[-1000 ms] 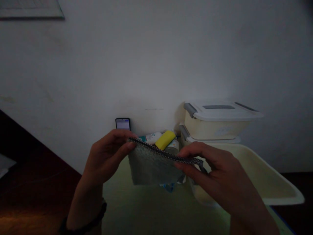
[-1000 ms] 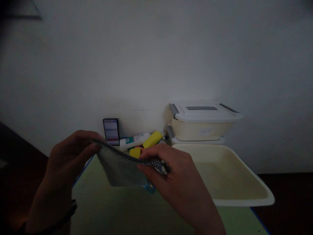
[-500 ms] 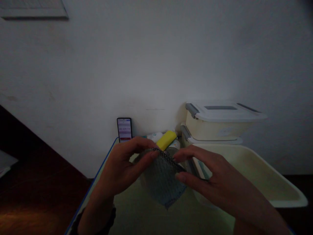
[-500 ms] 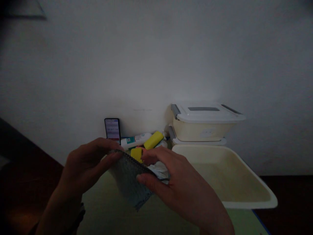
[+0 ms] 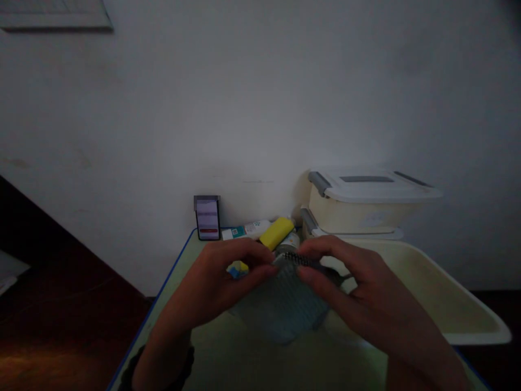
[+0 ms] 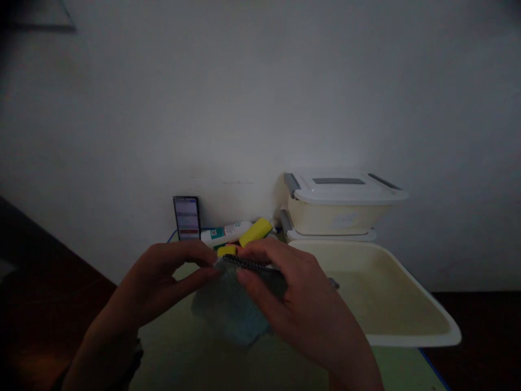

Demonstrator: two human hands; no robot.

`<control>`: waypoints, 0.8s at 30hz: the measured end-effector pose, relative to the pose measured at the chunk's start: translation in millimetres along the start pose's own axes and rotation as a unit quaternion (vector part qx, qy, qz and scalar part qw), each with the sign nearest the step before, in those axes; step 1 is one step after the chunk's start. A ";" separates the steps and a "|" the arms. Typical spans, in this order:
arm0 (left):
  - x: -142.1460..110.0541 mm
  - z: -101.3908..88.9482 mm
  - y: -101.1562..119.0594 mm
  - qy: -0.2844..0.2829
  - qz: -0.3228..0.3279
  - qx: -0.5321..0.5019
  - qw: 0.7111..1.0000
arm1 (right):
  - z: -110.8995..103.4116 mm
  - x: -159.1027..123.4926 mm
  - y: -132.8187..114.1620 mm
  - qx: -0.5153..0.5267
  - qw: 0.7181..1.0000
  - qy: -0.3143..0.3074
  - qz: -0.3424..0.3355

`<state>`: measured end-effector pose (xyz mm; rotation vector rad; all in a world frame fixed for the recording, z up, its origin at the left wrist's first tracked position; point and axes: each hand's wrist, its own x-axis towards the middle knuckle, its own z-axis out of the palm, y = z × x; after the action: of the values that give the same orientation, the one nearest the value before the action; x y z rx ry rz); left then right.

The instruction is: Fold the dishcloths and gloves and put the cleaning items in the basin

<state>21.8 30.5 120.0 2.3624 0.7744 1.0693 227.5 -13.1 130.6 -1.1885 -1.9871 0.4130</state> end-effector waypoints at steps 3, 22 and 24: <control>-0.7 3.5 4.6 -0.020 0.000 0.002 1.000 | 7.6 1.4 -2.6 -0.004 1.000 -0.005 -0.019; 0.1 1.5 1.9 -0.019 0.019 -0.034 0.999 | -9.1 -3.5 6.6 0.026 0.992 0.125 -0.022; 0.6 1.7 1.6 -0.024 0.013 -0.036 0.999 | -8.4 -4.5 9.0 0.031 0.988 0.148 -0.020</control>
<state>23.9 29.5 120.2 2.3338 0.6793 1.0303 240.5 -13.2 128.5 -1.1007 -1.7277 0.2585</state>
